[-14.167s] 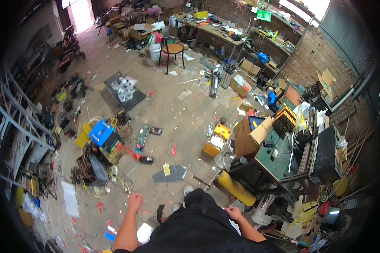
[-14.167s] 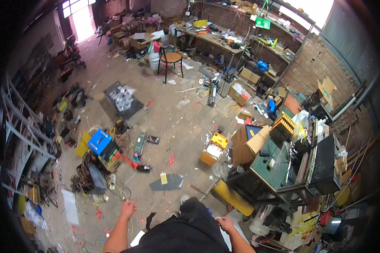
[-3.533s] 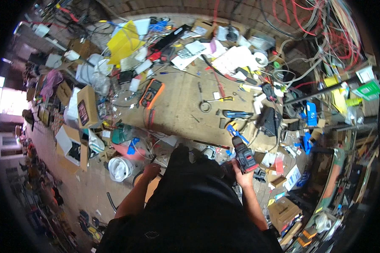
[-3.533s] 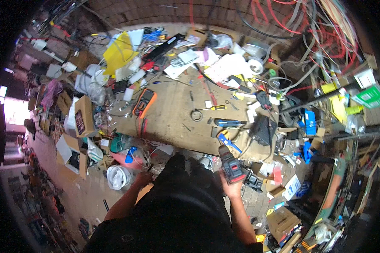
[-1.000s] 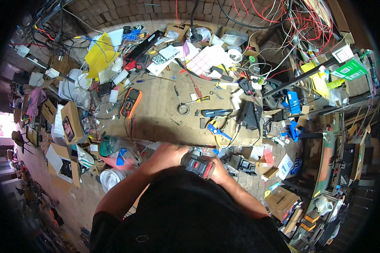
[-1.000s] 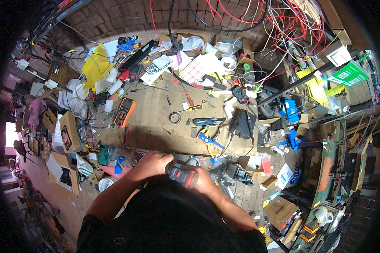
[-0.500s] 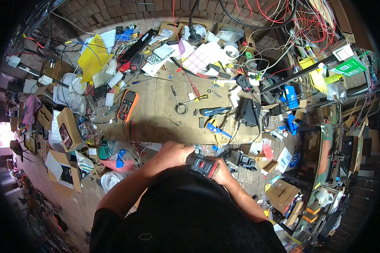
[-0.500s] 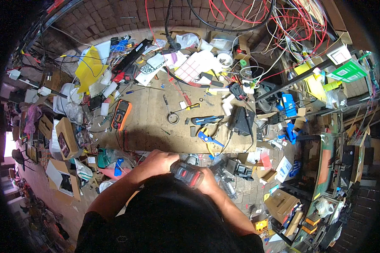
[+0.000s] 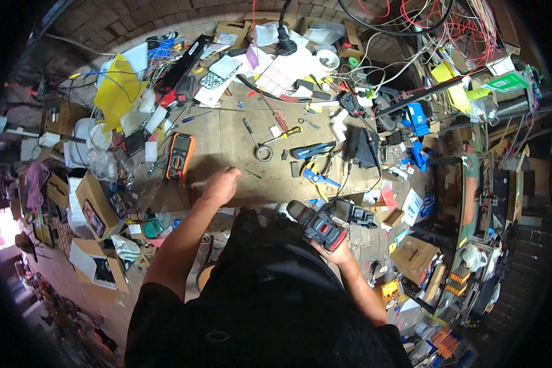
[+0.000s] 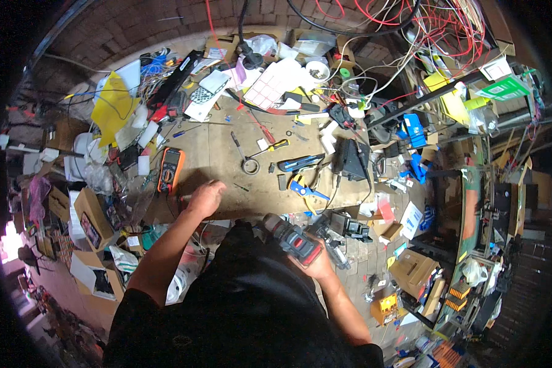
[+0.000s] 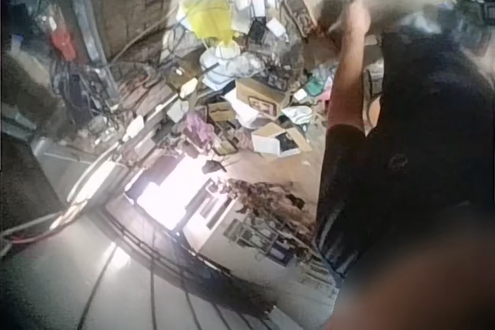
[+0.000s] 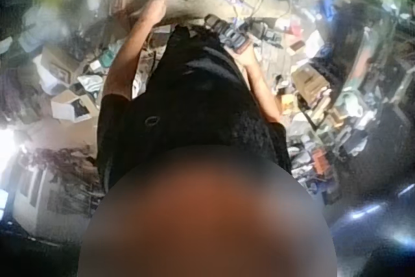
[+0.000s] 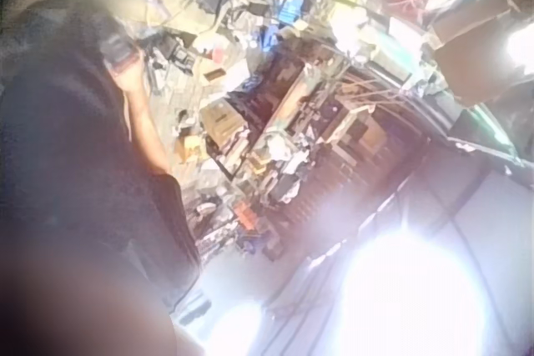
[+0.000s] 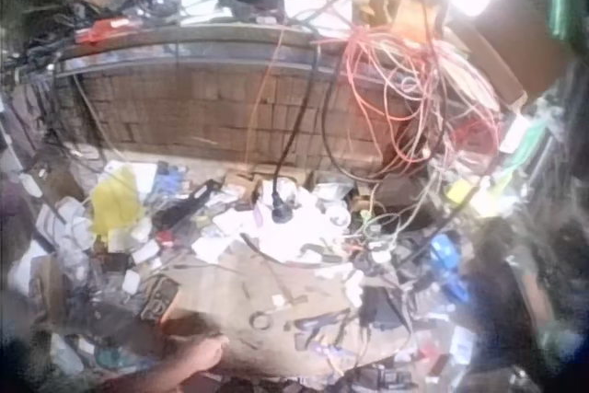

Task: The person walks through a cluttered workshop, picks up a cordless drill, and uses it to drive screws into a small metal box. The person repositions the box and continues fastening screws on different sides.

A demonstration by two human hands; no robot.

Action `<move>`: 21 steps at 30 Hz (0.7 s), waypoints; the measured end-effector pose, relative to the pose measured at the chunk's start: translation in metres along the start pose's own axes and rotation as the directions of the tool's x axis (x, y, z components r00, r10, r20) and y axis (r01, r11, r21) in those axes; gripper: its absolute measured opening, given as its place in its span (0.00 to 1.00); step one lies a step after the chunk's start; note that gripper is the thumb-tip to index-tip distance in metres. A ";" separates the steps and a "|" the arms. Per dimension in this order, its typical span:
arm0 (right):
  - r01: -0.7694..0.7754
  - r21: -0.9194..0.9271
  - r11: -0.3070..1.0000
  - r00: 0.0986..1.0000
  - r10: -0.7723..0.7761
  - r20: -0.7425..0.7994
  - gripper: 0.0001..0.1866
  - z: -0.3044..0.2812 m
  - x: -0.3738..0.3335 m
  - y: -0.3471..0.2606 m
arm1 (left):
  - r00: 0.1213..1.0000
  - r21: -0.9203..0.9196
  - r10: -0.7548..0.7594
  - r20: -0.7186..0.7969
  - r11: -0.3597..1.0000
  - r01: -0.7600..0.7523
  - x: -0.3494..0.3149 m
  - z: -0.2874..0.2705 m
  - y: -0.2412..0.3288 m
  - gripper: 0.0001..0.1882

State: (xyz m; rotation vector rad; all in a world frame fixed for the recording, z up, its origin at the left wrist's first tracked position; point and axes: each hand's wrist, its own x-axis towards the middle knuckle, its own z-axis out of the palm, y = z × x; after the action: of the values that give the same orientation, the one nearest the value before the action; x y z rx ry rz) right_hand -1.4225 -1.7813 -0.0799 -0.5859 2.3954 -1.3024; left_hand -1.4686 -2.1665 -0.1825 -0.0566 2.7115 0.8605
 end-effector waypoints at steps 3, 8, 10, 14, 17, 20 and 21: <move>-0.040 -0.021 0.999 0.997 0.038 -0.064 0.17 0.005 -0.010 -0.006 | 1.000 0.036 -0.008 -0.015 0.999 0.009 0.028 0.022 -0.037 0.15; -0.125 -0.006 0.992 0.976 0.122 -0.178 0.14 0.016 -0.029 -0.011 | 1.000 0.125 0.006 0.028 0.992 -0.009 0.071 0.043 -0.070 0.24; -0.213 0.017 0.977 0.949 0.211 -0.235 0.13 0.024 -0.038 -0.012 | 0.999 0.063 0.027 0.044 0.998 -0.030 0.084 0.046 -0.075 0.23; -0.311 0.117 0.943 0.902 0.332 -0.276 0.14 0.031 -0.050 -0.013 | 0.992 0.192 0.112 -0.059 0.976 -0.098 0.087 0.039 -0.079 0.21; -0.304 0.066 0.950 0.900 0.310 -0.307 0.14 0.033 -0.055 -0.012 | 0.974 0.255 0.119 -0.190 0.965 -0.068 0.075 0.030 -0.078 0.17; -0.339 0.157 0.927 0.885 0.371 -0.281 0.13 0.032 -0.056 -0.009 | 0.969 0.275 0.075 -0.234 0.961 -0.008 0.055 0.023 -0.073 0.14; -0.354 0.166 0.920 0.881 0.387 -0.270 0.13 0.031 -0.055 -0.006 | 0.960 0.275 0.087 -0.267 0.961 -0.011 0.049 0.023 -0.071 0.12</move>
State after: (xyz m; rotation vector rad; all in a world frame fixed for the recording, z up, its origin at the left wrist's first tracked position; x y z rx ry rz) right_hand -1.3592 -1.7783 -0.0848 0.1172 2.4789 -1.4141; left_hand -1.5010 -2.2091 -0.2538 -0.0538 3.0814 0.5169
